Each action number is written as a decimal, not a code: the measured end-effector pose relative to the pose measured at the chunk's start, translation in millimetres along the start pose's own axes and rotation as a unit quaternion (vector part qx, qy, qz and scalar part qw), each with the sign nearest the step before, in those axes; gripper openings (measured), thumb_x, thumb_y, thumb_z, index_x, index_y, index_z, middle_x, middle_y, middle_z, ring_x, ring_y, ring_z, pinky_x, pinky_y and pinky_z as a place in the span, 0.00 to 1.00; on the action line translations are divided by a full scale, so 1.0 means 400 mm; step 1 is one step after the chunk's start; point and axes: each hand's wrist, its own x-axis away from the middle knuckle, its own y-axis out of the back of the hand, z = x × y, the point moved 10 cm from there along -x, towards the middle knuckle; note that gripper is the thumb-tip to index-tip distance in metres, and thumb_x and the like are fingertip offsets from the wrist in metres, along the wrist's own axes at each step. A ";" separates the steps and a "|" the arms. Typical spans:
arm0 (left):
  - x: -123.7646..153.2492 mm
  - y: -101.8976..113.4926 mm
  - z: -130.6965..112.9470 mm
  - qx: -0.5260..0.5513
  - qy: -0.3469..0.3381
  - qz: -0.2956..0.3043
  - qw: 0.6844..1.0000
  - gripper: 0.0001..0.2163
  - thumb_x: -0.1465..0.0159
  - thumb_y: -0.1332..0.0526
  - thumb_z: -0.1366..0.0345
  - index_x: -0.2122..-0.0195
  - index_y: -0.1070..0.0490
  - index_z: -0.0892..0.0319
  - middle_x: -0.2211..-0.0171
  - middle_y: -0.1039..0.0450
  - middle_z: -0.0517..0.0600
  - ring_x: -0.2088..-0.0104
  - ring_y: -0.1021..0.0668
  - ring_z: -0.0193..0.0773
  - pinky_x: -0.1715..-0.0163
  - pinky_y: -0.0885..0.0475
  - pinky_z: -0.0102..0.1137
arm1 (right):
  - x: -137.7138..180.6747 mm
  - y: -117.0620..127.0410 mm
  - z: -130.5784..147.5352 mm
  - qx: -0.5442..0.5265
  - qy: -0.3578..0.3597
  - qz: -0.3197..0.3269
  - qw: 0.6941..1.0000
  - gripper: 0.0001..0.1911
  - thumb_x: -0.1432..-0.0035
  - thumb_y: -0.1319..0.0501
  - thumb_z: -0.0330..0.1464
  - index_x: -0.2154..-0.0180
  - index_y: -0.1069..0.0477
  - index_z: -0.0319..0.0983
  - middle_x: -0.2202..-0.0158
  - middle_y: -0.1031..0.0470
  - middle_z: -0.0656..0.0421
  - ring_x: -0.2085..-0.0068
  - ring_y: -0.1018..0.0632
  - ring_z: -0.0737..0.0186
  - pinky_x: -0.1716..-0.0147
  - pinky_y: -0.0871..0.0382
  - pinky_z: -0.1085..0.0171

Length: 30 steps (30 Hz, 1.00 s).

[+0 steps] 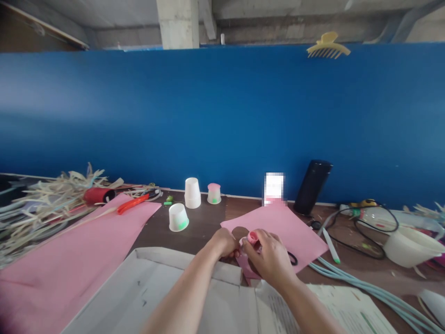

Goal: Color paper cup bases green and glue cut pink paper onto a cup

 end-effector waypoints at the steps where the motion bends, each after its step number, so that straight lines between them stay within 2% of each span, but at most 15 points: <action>1: -0.003 0.001 0.001 -0.004 0.000 -0.003 1.000 0.08 0.53 0.39 0.69 0.87 0.31 0.61 0.88 0.37 0.47 0.82 0.33 0.33 0.81 0.39 0.26 | 0.000 -0.003 -0.006 -0.005 -0.006 0.004 1.000 0.13 0.43 0.47 0.42 0.75 0.39 0.43 0.76 0.29 0.61 0.72 0.29 0.60 0.70 0.39 0.64; 7: -0.004 0.005 -0.003 0.015 -0.015 -0.014 1.000 0.09 0.55 0.39 0.70 0.89 0.34 0.60 0.87 0.35 0.48 0.80 0.31 0.36 0.79 0.38 0.29 | 0.000 -0.013 -0.027 -0.043 -0.052 0.029 0.997 0.14 0.44 0.47 0.43 0.76 0.38 0.42 0.77 0.29 0.62 0.73 0.29 0.61 0.74 0.40 0.66; 10: 0.002 0.011 0.000 0.052 -0.023 -0.022 0.998 0.09 0.55 0.39 0.71 0.90 0.34 0.60 0.87 0.36 0.48 0.82 0.33 0.35 0.80 0.39 0.29 | 0.001 0.003 -0.033 -0.089 -0.080 0.028 0.992 0.13 0.46 0.45 0.44 0.74 0.35 0.41 0.76 0.27 0.61 0.73 0.28 0.61 0.73 0.38 0.66; 15: 0.011 0.027 0.015 0.129 -0.028 -0.042 0.990 0.08 0.55 0.40 0.71 0.89 0.32 0.60 0.87 0.35 0.47 0.84 0.34 0.33 0.83 0.39 0.28 | 0.008 0.048 -0.115 -0.216 -0.167 -0.007 0.962 0.14 0.47 0.44 0.45 0.74 0.34 0.40 0.79 0.29 0.62 0.74 0.28 0.62 0.75 0.38 0.68; 17: 0.013 0.035 0.018 0.154 -0.027 -0.058 0.986 0.08 0.55 0.39 0.71 0.89 0.32 0.60 0.89 0.37 0.46 0.86 0.35 0.32 0.85 0.41 0.27 | 0.012 0.033 -0.156 -0.279 -0.202 0.021 0.939 0.16 0.47 0.44 0.46 0.74 0.35 0.40 0.81 0.32 0.63 0.77 0.30 0.64 0.79 0.40 0.68; 20: 0.016 0.045 0.023 0.188 -0.019 -0.081 0.979 0.09 0.55 0.38 0.70 0.90 0.33 0.60 0.91 0.39 0.45 0.88 0.38 0.30 0.87 0.44 0.27 | 0.020 -0.008 -0.187 -0.332 -0.225 0.096 0.911 0.16 0.49 0.42 0.47 0.72 0.35 0.40 0.81 0.35 0.65 0.80 0.34 0.68 0.82 0.44 0.70; 23: 0.019 0.051 0.026 0.219 -0.016 -0.097 0.971 0.10 0.54 0.37 0.68 0.89 0.34 0.60 0.92 0.41 0.45 0.89 0.39 0.29 0.88 0.46 0.27 | 0.017 -0.009 -0.181 -0.319 -0.195 0.117 0.920 0.14 0.49 0.41 0.44 0.73 0.36 0.40 0.81 0.37 0.66 0.80 0.36 0.69 0.82 0.44 0.70; 27: 0.016 0.051 0.027 0.247 -0.030 -0.099 0.963 0.09 0.55 0.36 0.69 0.89 0.33 0.61 0.91 0.40 0.45 0.88 0.39 0.29 0.88 0.46 0.26 | 0.012 0.029 -0.146 -0.252 -0.144 0.086 0.953 0.12 0.49 0.41 0.41 0.75 0.36 0.40 0.80 0.37 0.66 0.77 0.35 0.68 0.78 0.41 0.70; 30: 0.012 0.049 0.031 0.262 -0.032 -0.097 0.960 0.09 0.54 0.37 0.69 0.89 0.33 0.61 0.92 0.40 0.45 0.89 0.39 0.29 0.88 0.47 0.26 | 0.012 0.034 -0.123 -0.238 -0.124 0.079 0.960 0.12 0.49 0.41 0.41 0.76 0.37 0.40 0.79 0.36 0.65 0.75 0.33 0.67 0.75 0.39 0.70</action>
